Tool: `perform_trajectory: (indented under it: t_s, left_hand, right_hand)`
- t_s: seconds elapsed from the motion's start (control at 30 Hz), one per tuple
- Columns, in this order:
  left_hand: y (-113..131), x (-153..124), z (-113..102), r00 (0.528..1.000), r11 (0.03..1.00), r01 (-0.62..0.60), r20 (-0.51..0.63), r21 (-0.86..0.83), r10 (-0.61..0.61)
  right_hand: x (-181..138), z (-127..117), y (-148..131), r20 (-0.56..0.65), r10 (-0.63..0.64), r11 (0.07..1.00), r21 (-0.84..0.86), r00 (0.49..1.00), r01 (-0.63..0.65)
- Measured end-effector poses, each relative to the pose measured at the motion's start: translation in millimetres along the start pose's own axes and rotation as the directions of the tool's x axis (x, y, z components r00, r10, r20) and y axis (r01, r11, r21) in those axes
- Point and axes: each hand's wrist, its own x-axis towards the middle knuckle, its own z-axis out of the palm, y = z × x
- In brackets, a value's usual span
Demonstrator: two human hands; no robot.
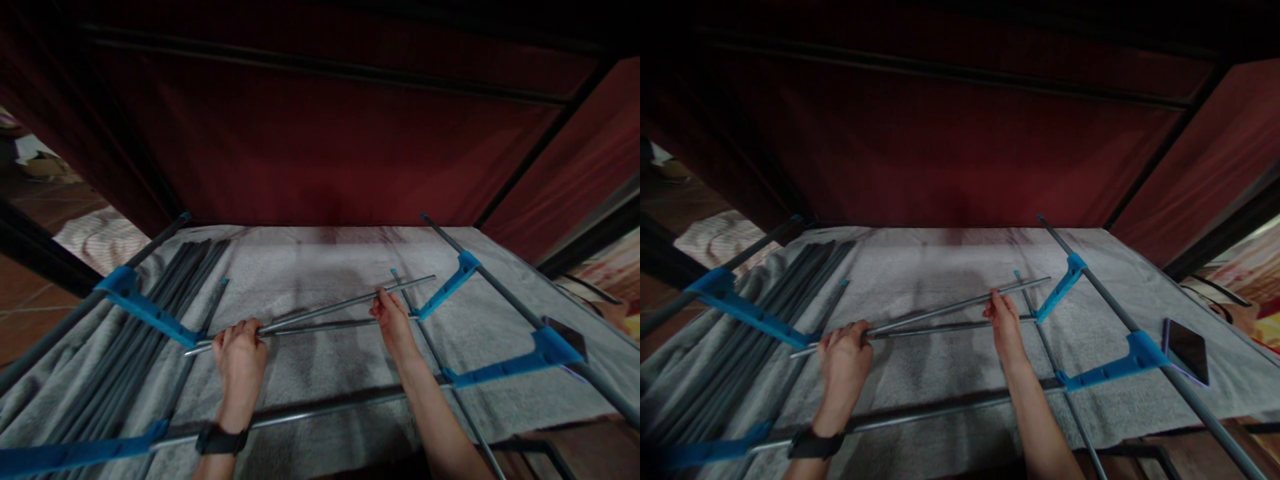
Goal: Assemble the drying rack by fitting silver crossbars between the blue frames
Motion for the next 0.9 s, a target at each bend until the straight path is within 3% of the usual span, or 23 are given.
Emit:
perform_trajectory:
  t_s: [0.1,0.2,0.4,0.9]
  left_hand:
    - [8,-1,-1,1.0,0.999,-0.031,-0.001,0.018,0.031]
    - [18,-2,-1,0.998,0.999,-0.048,0.045,0.0,0.048]
    - [36,-7,5,0.97,0.985,-0.154,0.181,-0.073,0.164]
    - [41,-11,-2,0.895,0.956,-0.267,0.334,-0.124,0.294]
  right_hand:
    - [1,-1,2,-0.011,0.037,0.999,-0.002,0.999,-0.037]
    - [-3,1,9,0.012,0.153,0.988,-0.026,0.988,-0.153]
    - [-18,4,34,0.03,0.378,0.924,-0.068,0.925,-0.376]
    - [3,-30,39,-0.181,0.332,0.943,0.049,0.926,-0.329]
